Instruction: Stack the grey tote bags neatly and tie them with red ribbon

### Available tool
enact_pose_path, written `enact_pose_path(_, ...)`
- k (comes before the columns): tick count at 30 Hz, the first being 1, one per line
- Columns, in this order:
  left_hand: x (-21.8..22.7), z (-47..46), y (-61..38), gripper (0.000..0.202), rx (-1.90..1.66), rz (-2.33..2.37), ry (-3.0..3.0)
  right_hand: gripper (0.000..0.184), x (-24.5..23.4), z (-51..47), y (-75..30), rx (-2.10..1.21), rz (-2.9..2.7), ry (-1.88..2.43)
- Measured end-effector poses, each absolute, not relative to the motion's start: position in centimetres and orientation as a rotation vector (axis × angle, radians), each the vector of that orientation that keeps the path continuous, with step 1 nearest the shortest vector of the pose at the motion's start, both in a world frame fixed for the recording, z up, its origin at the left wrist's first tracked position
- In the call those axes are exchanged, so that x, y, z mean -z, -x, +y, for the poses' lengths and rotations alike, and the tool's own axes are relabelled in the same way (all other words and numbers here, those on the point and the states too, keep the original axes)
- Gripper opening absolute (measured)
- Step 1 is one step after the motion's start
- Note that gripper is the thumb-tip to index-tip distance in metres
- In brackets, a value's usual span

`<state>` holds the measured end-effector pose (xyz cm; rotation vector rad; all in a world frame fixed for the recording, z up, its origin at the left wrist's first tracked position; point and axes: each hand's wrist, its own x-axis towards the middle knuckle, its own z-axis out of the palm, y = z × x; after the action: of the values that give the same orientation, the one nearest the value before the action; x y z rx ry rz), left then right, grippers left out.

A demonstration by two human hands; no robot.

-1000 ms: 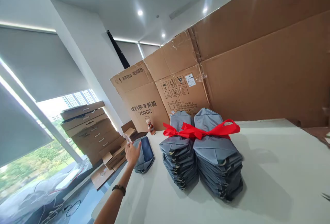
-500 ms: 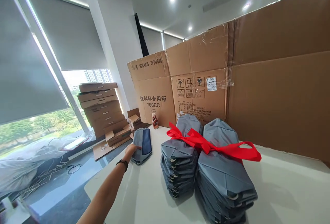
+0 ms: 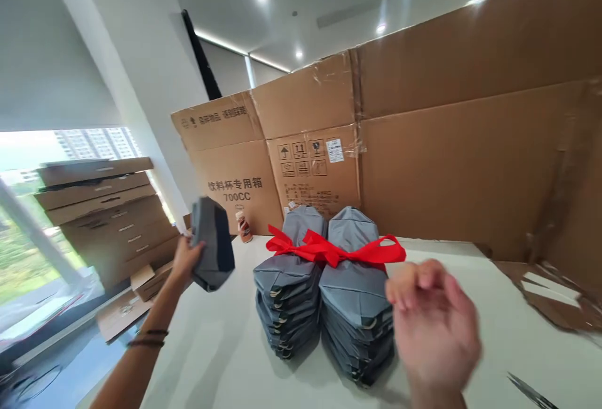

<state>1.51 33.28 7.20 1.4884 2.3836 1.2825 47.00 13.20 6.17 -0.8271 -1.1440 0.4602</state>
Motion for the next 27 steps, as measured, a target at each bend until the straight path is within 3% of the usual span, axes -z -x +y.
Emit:
enact_pose_path(4,-13.8,30.1,-7.6,0.061,-1.794,2.516,-1.686,0.030,-8.2,14.7,-44.3,-0.907,-0.879,0.572)
enact_pose_path(6,-15.4,27.7,-12.3,0.074,-1.830,2.570,-1.863,0.031,-8.5,14.6,-43.4,-1.078,-0.798,0.449)
enact_pose_path(9,-15.5,24.8,-18.8,0.070,-1.804,2.289,-2.390,0.028,-8.2,14.2,-42.7,-1.330,-0.637,0.183)
enact_pose_path(12,-13.9,24.4,-22.1,0.064,-1.440,1.959,-2.807,0.027,-7.9,13.9,-42.5,-1.475,-0.587,-0.051)
enact_pose_path(15,-11.9,25.6,-22.2,0.061,-0.671,1.460,-3.056,0.030,-7.7,14.0,-42.5,-1.529,-0.601,-0.179)
enact_pose_path(18,-10.3,25.9,-21.3,0.086,-0.237,1.135,-2.972,0.032,-7.6,14.4,-42.4,-1.553,-0.612,-0.206)
enact_pose_path(20,-9.8,25.0,-20.9,0.091,-0.347,1.114,-2.921,0.034,-7.5,14.8,-42.4,-1.554,-0.615,-0.189)
enact_pose_path(27,-9.8,20.1,-21.3,0.062,-1.067,0.437,-2.847,0.035,-7.2,16.1,-41.9,-1.583,-0.626,-0.120)
